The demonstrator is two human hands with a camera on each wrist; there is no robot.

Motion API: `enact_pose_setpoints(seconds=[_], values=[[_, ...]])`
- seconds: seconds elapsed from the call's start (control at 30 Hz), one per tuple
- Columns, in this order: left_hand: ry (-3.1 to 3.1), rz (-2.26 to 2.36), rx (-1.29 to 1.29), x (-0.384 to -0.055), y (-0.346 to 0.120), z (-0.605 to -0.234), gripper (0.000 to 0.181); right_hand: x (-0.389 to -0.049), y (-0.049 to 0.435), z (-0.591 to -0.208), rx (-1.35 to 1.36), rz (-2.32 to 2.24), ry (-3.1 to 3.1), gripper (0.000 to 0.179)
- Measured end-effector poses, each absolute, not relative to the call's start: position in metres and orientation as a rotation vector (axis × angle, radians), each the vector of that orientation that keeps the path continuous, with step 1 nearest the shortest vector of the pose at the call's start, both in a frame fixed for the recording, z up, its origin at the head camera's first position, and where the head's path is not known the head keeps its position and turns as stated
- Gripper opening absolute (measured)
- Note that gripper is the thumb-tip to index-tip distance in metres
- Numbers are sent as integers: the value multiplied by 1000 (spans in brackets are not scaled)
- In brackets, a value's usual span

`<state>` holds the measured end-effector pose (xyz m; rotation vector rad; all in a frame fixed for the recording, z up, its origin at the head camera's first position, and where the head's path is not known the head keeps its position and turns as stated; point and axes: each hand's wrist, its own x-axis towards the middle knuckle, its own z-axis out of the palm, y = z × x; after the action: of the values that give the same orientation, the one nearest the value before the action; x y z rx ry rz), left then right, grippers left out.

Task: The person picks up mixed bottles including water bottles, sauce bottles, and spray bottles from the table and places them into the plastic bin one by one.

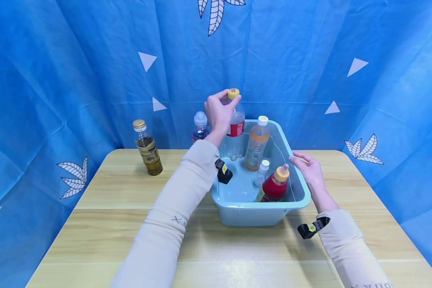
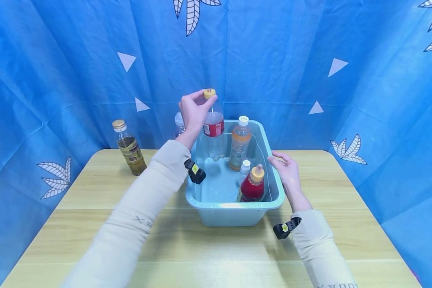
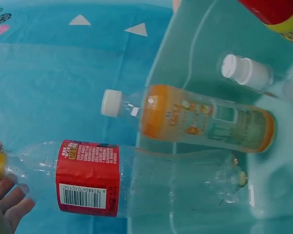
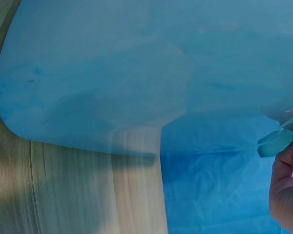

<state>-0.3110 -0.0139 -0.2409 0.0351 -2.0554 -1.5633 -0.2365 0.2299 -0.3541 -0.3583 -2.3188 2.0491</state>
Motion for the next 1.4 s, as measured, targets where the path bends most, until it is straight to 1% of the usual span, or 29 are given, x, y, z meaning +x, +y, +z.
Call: enact_pose_setpoints(seconds=[0.23, 0.63, 0.8, 1.4], values=[[-2020, -1549, 58, -319, -12, -259, 33, -236, 230, -354, -331, 2060, -2300, 49], [-2056, -1566, 104, -326, -6, -281, 36, -236, 229, -353, -323, 2089, -2274, 46], [-2073, -1583, 131, -329, -3, -291, 33, -237, 229, -354, -320, 2113, -2253, 44], [-2099, -1566, 167, -333, -1, -305, 33, -235, 228, -353, -339, 2078, -2285, 44]])
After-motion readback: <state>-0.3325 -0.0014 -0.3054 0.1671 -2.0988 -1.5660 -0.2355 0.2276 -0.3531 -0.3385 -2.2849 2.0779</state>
